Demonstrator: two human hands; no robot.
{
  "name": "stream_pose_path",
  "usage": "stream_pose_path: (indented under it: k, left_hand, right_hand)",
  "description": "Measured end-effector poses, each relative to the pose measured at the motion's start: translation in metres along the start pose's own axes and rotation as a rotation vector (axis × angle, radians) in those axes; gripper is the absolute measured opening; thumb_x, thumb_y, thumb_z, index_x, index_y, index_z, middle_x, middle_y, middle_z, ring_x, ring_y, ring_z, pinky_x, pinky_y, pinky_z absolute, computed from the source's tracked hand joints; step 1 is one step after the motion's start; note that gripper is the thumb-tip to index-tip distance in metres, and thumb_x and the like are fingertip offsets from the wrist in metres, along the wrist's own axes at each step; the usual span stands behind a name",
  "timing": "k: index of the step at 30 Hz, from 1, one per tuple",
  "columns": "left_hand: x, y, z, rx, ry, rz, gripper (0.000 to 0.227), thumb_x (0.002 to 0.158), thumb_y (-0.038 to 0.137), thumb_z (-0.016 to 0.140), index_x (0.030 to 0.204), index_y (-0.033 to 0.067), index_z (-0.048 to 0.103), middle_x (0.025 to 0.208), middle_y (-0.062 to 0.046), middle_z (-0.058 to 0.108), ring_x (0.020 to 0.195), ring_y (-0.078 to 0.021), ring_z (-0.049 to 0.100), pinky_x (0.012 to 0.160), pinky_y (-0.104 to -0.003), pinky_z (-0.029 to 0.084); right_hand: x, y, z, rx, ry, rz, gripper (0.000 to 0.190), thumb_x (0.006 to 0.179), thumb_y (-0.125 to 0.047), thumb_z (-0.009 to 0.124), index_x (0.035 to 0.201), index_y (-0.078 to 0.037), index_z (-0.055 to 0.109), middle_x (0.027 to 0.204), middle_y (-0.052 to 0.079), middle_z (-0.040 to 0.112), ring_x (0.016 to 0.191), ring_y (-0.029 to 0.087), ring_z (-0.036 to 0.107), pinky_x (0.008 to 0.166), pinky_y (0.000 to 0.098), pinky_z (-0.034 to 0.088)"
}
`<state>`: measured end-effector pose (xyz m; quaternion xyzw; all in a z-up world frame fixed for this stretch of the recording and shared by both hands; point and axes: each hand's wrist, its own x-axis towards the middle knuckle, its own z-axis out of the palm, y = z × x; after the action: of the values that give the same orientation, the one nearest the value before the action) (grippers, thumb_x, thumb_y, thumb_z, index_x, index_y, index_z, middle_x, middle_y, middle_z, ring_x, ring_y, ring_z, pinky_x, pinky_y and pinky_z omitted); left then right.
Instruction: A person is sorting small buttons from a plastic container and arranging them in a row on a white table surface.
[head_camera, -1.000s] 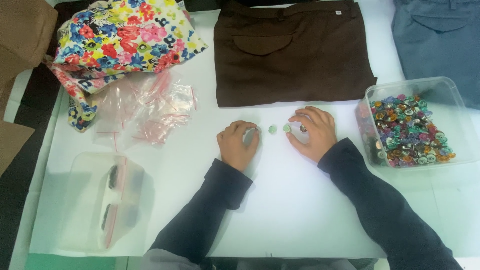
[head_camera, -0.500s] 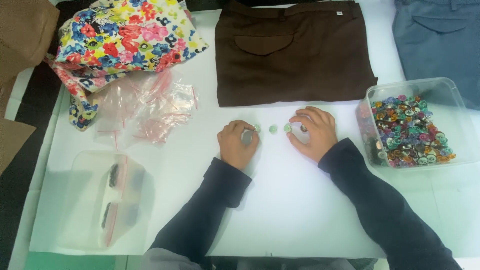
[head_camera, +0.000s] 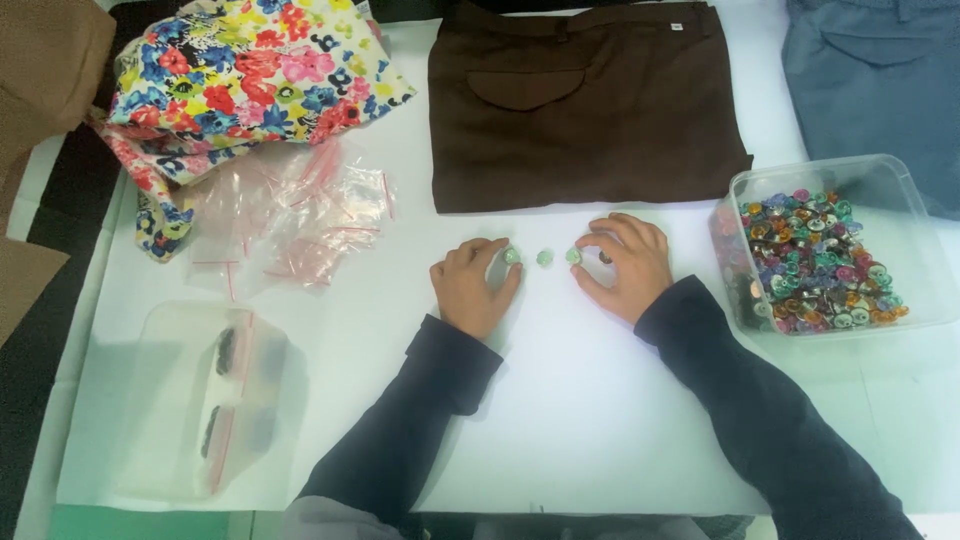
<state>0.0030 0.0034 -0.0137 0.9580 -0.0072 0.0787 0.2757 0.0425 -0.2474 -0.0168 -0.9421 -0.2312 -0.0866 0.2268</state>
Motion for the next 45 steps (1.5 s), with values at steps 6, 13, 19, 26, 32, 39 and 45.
stream_pose_path:
  k: [6, 13, 19, 26, 32, 39, 45]
  left_hand:
    - [0.001, 0.001, -0.002, -0.023, 0.003, 0.000, 0.031, 0.098, 0.043, 0.065, 0.121, 0.0217, 0.071, 0.120, -0.004, 0.065, 0.115, -0.0219, 0.061, 0.101, -0.043, 0.033]
    - [0.000, 0.001, -0.002, -0.026, 0.007, -0.004, 0.030, 0.097, 0.039, 0.065, 0.120, 0.0209, 0.071, 0.119, -0.003, 0.065, 0.114, -0.0213, 0.062, 0.100, -0.042, 0.033]
    - [0.001, 0.003, -0.004, -0.021, 0.000, -0.008, 0.031, 0.096, 0.039, 0.065, 0.120, 0.0189, 0.071, 0.119, -0.004, 0.066, 0.114, -0.0220, 0.062, 0.101, -0.043, 0.032]
    - [0.001, 0.002, -0.003, -0.021, -0.003, -0.007, 0.033, 0.095, 0.038, 0.067, 0.120, 0.0176, 0.070, 0.120, -0.005, 0.065, 0.115, -0.0234, 0.061, 0.102, -0.044, 0.032]
    - [0.000, 0.001, 0.001, -0.005, -0.012, -0.027, 0.034, 0.094, 0.041, 0.067, 0.120, 0.0193, 0.070, 0.121, -0.003, 0.064, 0.117, -0.0219, 0.060, 0.103, -0.044, 0.032]
    - [0.001, 0.001, 0.000, 0.010, -0.023, -0.035, 0.031, 0.096, 0.040, 0.065, 0.120, 0.0203, 0.070, 0.121, -0.002, 0.064, 0.118, -0.0212, 0.060, 0.104, -0.043, 0.032]
    - [0.001, 0.004, -0.004, 0.002, -0.030, -0.039, 0.035, 0.095, 0.041, 0.066, 0.122, 0.0197, 0.069, 0.123, -0.003, 0.064, 0.119, -0.0217, 0.059, 0.104, -0.044, 0.031]
  right_hand:
    - [-0.002, -0.001, -0.001, 0.027, 0.013, 0.003, 0.026, 0.092, -0.038, 0.074, 0.115, -0.026, 0.070, 0.130, 0.002, 0.058, 0.139, 0.027, 0.043, 0.115, 0.0542, 0.027]
    - [0.000, 0.000, 0.001, 0.010, 0.035, -0.016, 0.024, 0.092, -0.037, 0.074, 0.112, -0.025, 0.071, 0.130, 0.002, 0.059, 0.139, 0.027, 0.044, 0.115, 0.0549, 0.028]
    - [0.000, 0.000, 0.001, 0.002, 0.031, -0.009, 0.024, 0.091, -0.037, 0.074, 0.111, -0.025, 0.071, 0.129, 0.002, 0.060, 0.139, 0.027, 0.044, 0.115, 0.0546, 0.028]
    - [-0.006, 0.005, -0.004, -0.011, 0.021, 0.023, 0.036, 0.091, -0.043, 0.073, 0.121, -0.025, 0.066, 0.132, 0.004, 0.058, 0.140, 0.027, 0.044, 0.115, 0.0531, 0.028]
    - [-0.015, 0.015, -0.006, -0.034, 0.004, 0.075, 0.032, 0.093, -0.040, 0.071, 0.119, -0.024, 0.067, 0.132, 0.005, 0.058, 0.140, 0.028, 0.044, 0.116, 0.0541, 0.028]
    - [-0.019, 0.024, -0.005, -0.015, 0.001, 0.107, 0.026, 0.095, -0.037, 0.069, 0.116, -0.023, 0.069, 0.132, 0.005, 0.059, 0.140, 0.029, 0.045, 0.117, 0.0551, 0.028]
    - [-0.018, 0.018, -0.012, 0.020, -0.013, 0.122, 0.033, 0.094, -0.039, 0.069, 0.123, -0.023, 0.066, 0.133, 0.007, 0.058, 0.141, 0.031, 0.044, 0.117, 0.0568, 0.028]
